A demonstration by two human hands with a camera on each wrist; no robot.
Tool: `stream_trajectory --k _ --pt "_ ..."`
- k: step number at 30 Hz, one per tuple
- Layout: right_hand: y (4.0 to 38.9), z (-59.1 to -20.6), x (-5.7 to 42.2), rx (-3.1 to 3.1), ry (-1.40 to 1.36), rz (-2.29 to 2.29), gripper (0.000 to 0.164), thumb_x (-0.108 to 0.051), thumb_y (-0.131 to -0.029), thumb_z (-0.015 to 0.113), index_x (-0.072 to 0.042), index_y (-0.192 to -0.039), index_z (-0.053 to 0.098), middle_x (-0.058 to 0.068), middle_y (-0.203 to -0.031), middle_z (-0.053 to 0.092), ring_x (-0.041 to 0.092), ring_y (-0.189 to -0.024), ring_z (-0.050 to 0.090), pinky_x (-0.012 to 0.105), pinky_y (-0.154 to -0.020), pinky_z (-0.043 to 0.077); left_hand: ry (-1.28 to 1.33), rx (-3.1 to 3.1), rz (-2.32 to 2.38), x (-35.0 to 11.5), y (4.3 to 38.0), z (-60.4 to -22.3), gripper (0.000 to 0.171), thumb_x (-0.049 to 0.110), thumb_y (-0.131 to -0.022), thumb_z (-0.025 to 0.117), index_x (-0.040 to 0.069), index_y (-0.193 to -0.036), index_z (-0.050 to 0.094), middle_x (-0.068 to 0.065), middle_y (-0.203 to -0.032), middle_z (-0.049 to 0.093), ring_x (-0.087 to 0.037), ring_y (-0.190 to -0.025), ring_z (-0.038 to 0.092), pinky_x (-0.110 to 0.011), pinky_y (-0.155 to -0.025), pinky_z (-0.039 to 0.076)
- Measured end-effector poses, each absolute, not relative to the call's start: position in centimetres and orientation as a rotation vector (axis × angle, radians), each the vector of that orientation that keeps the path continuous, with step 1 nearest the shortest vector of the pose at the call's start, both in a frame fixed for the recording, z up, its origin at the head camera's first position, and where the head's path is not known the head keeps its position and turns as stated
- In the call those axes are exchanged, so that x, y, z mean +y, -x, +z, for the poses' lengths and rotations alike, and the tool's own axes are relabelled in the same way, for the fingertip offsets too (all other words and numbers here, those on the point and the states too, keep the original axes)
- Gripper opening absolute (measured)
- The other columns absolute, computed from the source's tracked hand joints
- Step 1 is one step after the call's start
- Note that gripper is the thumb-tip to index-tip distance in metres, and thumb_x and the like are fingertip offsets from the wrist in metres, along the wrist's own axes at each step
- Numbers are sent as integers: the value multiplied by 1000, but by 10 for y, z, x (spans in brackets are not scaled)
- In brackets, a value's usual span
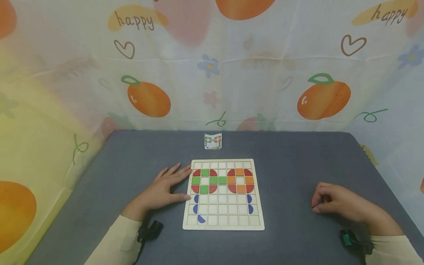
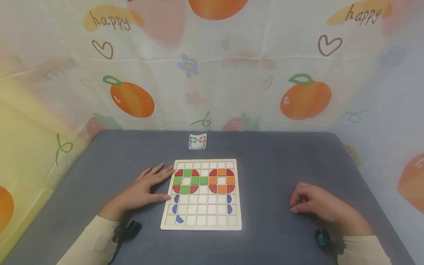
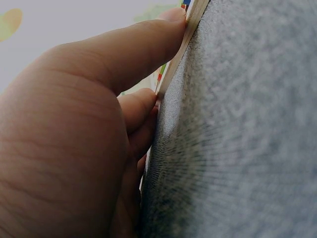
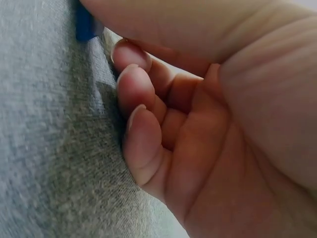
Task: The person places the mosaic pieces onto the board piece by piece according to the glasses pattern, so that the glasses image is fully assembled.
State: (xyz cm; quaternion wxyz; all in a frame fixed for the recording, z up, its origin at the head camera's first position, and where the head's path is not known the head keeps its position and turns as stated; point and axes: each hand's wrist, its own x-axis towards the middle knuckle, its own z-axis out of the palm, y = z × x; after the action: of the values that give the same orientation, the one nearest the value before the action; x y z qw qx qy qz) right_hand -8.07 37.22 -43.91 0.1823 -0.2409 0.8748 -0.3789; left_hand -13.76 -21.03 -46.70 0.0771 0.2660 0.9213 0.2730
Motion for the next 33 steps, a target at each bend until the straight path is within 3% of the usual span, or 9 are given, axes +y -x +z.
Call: stream_trajectory --k 10,14,19,24,33 --pt "81 -434 363 2454 493 -1142 3 -10 -108 71 -8 -108 71 1 -99 69 11 -82 64 31 -69 54 -803 2756 813 -212 138 -469 96 57 -93 83 22 -171 40 6 -175 33 -34 -165 14 -66 -126 3" --pt "82 -434 360 2447 488 -1234 14 -3 -107 69 0 -120 74 7 -108 72 11 -89 71 31 -74 60 -794 2747 810 -211 138 -469 97 60 -93 82 24 -172 39 8 -175 32 -32 -165 13 -65 -126 2" --pt "82 -430 351 2374 478 -1403 15 0 -107 68 7 -119 71 11 -101 76 19 -88 77 35 -75 64 -794 2752 812 -212 138 -468 97 59 -92 83 23 -171 40 6 -175 33 -33 -165 13 -65 -126 2" --pt "80 -429 331 2359 466 -1509 11 -3 -106 71 6 -113 71 10 -90 75 24 -80 77 37 -71 64 -805 2762 812 -212 139 -469 97 58 -93 83 22 -171 40 6 -175 33 -34 -165 14 -65 -126 3" --pt "72 -433 280 2292 462 -1587 12 -3 -101 78 2 -110 73 9 -89 76 24 -80 78 38 -72 65 -811 2764 833 -212 138 -469 94 57 -94 82 21 -171 42 5 -174 35 -36 -164 16 -67 -126 3"
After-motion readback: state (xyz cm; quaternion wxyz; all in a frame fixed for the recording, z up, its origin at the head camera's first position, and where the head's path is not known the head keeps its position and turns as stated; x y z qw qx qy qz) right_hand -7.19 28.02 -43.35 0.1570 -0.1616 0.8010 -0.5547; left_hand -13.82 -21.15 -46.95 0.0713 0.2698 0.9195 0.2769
